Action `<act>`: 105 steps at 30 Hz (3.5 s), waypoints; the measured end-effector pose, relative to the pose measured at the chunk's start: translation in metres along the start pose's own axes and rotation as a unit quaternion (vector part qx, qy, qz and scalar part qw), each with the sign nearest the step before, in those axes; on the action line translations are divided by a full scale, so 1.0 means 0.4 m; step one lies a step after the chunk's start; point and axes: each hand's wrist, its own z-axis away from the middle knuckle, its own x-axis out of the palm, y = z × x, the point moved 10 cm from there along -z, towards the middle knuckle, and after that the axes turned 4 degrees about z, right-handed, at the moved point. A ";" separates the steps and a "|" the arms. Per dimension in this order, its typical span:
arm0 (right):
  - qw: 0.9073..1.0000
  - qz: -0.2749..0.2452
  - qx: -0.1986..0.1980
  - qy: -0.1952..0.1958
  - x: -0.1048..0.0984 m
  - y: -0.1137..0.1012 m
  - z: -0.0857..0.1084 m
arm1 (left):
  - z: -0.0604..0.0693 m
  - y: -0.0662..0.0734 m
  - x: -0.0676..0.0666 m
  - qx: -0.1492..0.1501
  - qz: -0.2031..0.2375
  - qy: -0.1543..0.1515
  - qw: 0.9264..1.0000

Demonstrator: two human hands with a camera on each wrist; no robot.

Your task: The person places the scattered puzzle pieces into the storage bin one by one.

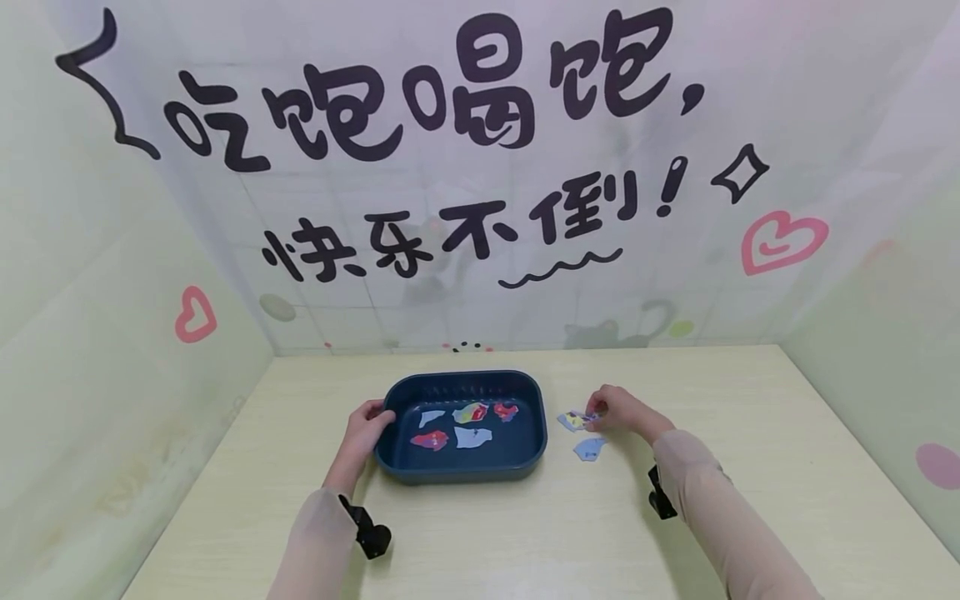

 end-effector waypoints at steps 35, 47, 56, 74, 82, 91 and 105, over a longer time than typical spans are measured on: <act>0.990 -0.139 0.028 -0.022 0.001 0.027 0.021 | 0.003 -0.005 0.001 -0.003 0.001 -0.010 1.000; 0.987 -0.156 0.030 -0.027 -0.023 0.018 0.028 | 0.004 0.000 0.002 -0.009 0.002 -0.009 1.000; 0.983 -0.181 0.018 -0.013 -0.060 -0.017 0.029 | 0.001 0.001 0.000 -0.005 0.002 -0.006 1.000; 0.979 -0.201 0.034 -0.006 -0.082 -0.083 0.006 | 0.000 -0.004 0.002 -0.006 0.006 -0.009 1.000; 0.979 -0.201 0.016 -0.009 -0.076 -0.122 -0.008 | 0.000 -0.007 0.002 -0.008 0.009 -0.008 1.000; 0.979 -0.204 0.013 -0.022 -0.067 -0.161 -0.026 | -0.001 -0.008 0.002 -0.006 0.012 -0.006 1.000; 0.979 -0.199 0.012 -0.037 -0.025 -0.256 -0.064 | 0.005 -0.002 0.001 -0.003 0.008 -0.007 1.000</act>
